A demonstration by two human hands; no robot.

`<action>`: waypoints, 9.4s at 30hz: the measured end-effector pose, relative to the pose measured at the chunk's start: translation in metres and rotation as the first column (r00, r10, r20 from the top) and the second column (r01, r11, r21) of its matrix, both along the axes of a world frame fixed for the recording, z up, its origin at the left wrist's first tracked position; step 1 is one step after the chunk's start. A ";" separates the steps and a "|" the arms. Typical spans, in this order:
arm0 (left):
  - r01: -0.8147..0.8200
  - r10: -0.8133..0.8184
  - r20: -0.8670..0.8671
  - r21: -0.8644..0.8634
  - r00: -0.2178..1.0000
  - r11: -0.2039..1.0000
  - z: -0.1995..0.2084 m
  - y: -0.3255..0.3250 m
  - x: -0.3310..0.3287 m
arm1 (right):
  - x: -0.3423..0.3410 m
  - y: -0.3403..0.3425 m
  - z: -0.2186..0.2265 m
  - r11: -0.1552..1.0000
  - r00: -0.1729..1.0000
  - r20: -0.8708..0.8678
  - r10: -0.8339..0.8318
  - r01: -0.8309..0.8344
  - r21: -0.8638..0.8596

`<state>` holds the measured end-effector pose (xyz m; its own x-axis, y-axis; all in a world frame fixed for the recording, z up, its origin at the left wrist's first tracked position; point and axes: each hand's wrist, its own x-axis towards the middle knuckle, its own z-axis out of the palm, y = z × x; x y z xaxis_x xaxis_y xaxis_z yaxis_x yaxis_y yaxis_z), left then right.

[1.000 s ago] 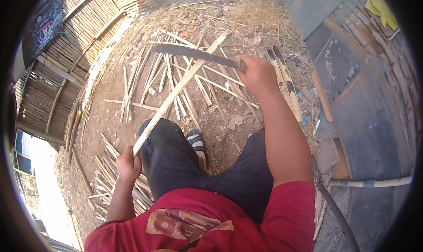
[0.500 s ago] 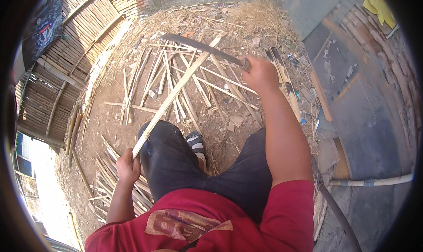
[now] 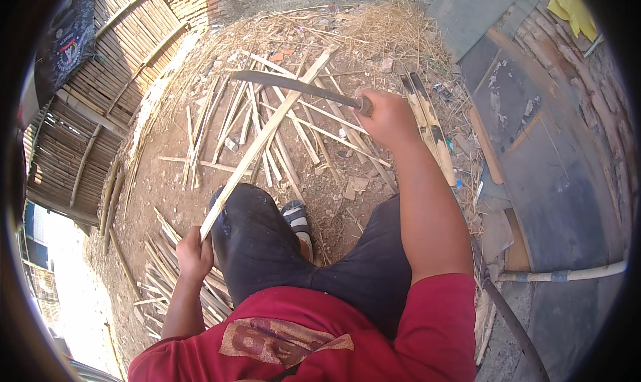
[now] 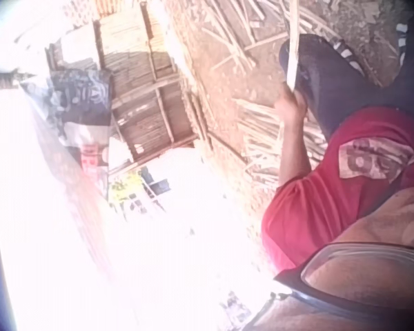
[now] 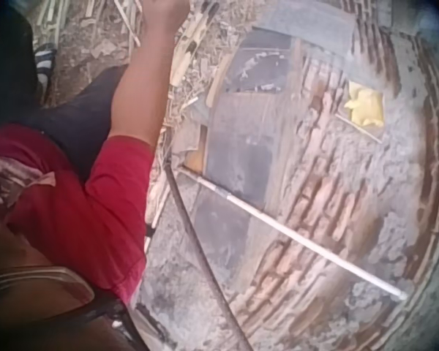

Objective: The person uses a machete to shave and smooth the edges of thin strips of bamboo while sitting on the ground. The person handles several bamboo strips one at a time, removing excess material from their sides.

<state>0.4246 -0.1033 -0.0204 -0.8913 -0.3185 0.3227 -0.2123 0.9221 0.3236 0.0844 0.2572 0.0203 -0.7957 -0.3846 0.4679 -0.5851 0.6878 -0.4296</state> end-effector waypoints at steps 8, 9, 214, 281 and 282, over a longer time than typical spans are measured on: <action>-0.002 0.002 0.008 -0.005 1.000 1.000 0.006 0.004 -0.001 | 0.016 -0.010 -0.002 0.973 0.969 -0.152 0.197 -0.174 0.149; 0.000 0.000 0.011 0.007 1.000 1.000 0.007 0.004 0.000 | 0.017 -0.012 0.002 0.963 0.959 -0.179 0.221 -0.185 0.195; -0.014 -0.285 0.342 0.662 0.895 0.750 0.018 0.043 -0.005 | 0.059 -0.031 -0.009 0.907 0.934 -0.052 0.354 -0.329 0.262; -0.090 -0.328 0.197 0.945 0.924 0.314 0.025 0.035 -0.005 | 0.036 -0.020 0.013 0.992 0.983 0.178 0.039 -0.060 0.115; -0.087 -0.326 0.192 0.947 0.926 0.310 0.025 0.035 -0.005 | 0.033 -0.015 0.010 0.995 0.985 0.169 0.028 -0.044 0.087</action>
